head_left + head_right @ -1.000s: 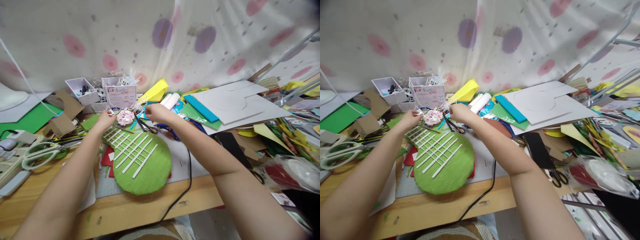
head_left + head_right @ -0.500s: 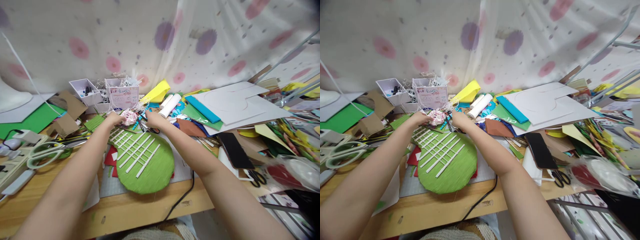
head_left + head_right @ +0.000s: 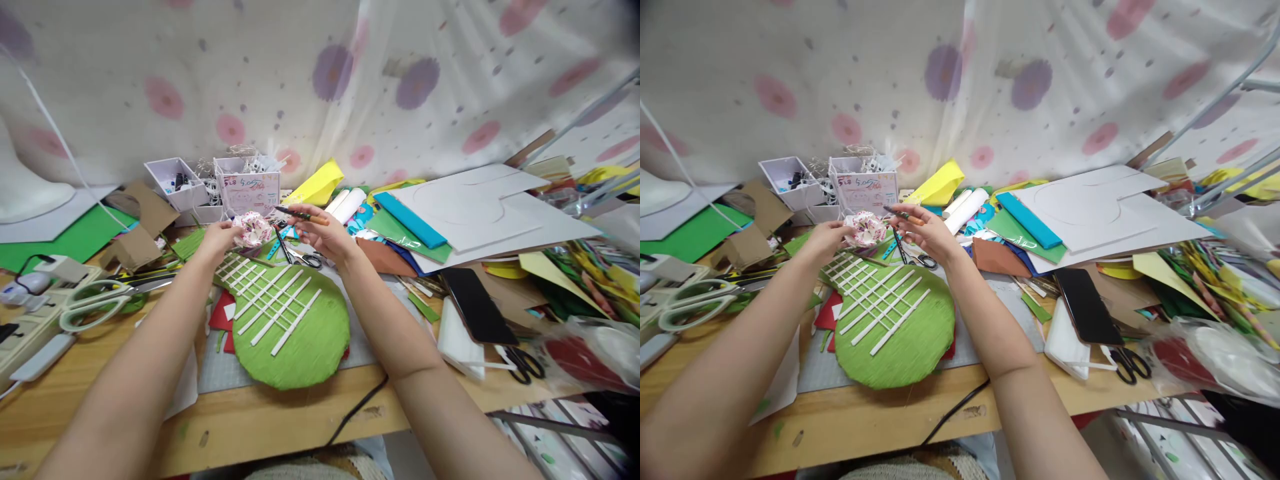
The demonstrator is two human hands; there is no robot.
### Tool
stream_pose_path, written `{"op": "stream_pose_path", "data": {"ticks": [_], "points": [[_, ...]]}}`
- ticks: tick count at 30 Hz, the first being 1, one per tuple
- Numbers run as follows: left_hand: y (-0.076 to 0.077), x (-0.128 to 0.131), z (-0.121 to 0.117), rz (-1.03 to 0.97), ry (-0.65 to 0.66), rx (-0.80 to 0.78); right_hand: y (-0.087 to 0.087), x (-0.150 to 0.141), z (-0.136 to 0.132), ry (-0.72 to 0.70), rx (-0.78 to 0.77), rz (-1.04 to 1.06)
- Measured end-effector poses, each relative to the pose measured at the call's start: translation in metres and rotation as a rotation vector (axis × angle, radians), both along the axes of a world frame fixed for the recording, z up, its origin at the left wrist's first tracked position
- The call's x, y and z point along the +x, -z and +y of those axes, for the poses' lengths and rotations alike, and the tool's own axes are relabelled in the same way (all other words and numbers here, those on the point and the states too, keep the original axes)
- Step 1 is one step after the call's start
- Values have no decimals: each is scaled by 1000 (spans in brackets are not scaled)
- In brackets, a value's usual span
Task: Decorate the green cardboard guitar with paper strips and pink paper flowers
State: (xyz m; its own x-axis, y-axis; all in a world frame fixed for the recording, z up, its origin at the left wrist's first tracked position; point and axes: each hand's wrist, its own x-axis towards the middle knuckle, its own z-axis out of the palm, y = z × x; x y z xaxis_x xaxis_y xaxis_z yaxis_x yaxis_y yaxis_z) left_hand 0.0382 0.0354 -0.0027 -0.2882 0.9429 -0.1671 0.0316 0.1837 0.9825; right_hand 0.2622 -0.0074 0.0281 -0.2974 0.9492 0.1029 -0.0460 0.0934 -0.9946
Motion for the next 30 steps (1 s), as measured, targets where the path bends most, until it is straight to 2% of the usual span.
{"op": "stream_pose_path", "data": {"ticks": [5,9,11,15,20,30], "points": [[-13,-3,-22,-143,-31,-46,9,-3,1,78,164,-25],[-9,3,-32,-219,-73,-45,17,-3,1,43,217,-87],[-6,6,-33,-256,-47,-33,22,-4,1,52,231,-115],[-3,11,-32,-215,16,2,32,-8,5,117,302,-123],[-4,16,-35,-232,88,-57,38,-5,9,198,350,-189],[-3,21,-35,-116,36,-40,33,-4,1,113,529,-405]]}}
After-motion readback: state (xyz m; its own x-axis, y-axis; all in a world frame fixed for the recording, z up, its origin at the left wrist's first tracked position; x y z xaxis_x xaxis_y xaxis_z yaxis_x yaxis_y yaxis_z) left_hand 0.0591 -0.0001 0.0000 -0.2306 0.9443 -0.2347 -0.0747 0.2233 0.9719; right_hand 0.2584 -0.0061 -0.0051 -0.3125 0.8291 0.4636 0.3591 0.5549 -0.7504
